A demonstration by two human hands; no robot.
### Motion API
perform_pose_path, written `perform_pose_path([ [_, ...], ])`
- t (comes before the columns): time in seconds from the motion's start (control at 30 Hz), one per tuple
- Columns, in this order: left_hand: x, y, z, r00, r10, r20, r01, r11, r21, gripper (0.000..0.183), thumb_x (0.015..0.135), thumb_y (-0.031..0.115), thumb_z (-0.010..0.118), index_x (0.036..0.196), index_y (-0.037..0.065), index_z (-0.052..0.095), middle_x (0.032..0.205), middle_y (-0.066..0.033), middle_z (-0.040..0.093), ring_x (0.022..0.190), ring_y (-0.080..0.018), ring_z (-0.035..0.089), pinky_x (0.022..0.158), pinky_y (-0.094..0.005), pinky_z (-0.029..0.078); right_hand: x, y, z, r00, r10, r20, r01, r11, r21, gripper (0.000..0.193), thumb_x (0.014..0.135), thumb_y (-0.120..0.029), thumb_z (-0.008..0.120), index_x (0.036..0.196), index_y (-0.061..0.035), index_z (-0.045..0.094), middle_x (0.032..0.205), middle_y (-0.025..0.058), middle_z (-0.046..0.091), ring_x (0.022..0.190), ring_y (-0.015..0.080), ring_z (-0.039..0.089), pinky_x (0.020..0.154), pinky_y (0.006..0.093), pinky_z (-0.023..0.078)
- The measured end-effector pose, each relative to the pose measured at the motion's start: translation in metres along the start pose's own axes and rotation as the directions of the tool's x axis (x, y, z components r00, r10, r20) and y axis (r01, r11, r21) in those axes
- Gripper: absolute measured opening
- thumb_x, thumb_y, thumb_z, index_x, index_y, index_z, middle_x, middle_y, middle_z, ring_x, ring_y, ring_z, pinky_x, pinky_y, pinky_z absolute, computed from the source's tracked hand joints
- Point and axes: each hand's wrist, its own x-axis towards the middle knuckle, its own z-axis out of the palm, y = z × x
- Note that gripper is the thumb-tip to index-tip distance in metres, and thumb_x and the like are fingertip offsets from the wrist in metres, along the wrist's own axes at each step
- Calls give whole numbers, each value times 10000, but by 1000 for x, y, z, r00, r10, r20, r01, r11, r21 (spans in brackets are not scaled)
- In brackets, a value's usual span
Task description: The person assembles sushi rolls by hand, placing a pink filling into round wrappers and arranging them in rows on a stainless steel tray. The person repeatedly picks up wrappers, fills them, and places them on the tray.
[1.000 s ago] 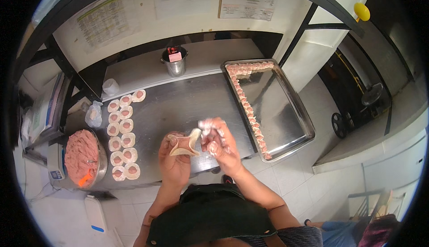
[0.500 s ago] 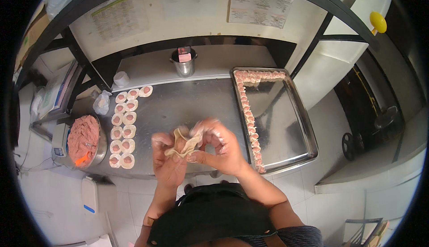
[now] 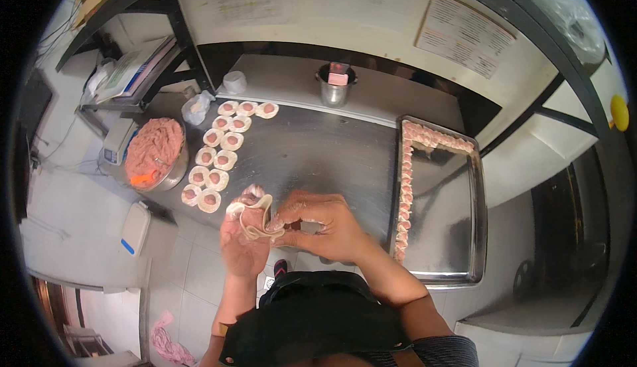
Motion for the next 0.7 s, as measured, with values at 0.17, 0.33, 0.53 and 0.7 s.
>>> perform_pose_path([
  [0.17,6,32,-5,993,-60,98,58,998,20,607,827,356,674,1260,-20,475,1247,-183,523,1146,-297,542,985,-422,446,16,3,13,981,134,-143,-126,990,68,269,674,-95,854,878,-50,685,889,43,596,755,122,562,562,246,454],
  [0.33,7,35,-10,998,-47,-30,43,991,-126,393,917,246,611,1203,0,500,1167,-144,587,1089,-256,573,850,-353,506,38,14,30,996,-86,-24,82,989,-123,475,623,-166,887,1026,-79,652,1003,78,571,852,146,556,640,268,463],
  [0.53,18,38,-47,965,-262,-29,264,958,113,263,941,168,551,1141,-3,557,1058,-88,633,856,-170,626,711,-266,506,61,23,53,977,211,43,-211,978,-2,454,650,-170,856,1017,-49,617,1012,104,594,1004,258,537,908,387,410],
  [0.7,28,25,-59,974,-225,28,219,904,-367,304,938,117,524,1214,-9,547,1154,-83,603,1075,-171,572,944,-324,444,70,52,80,954,178,-242,-160,983,94,378,667,-84,802,983,-47,598,1066,114,579,1043,225,544,899,354,437],
])
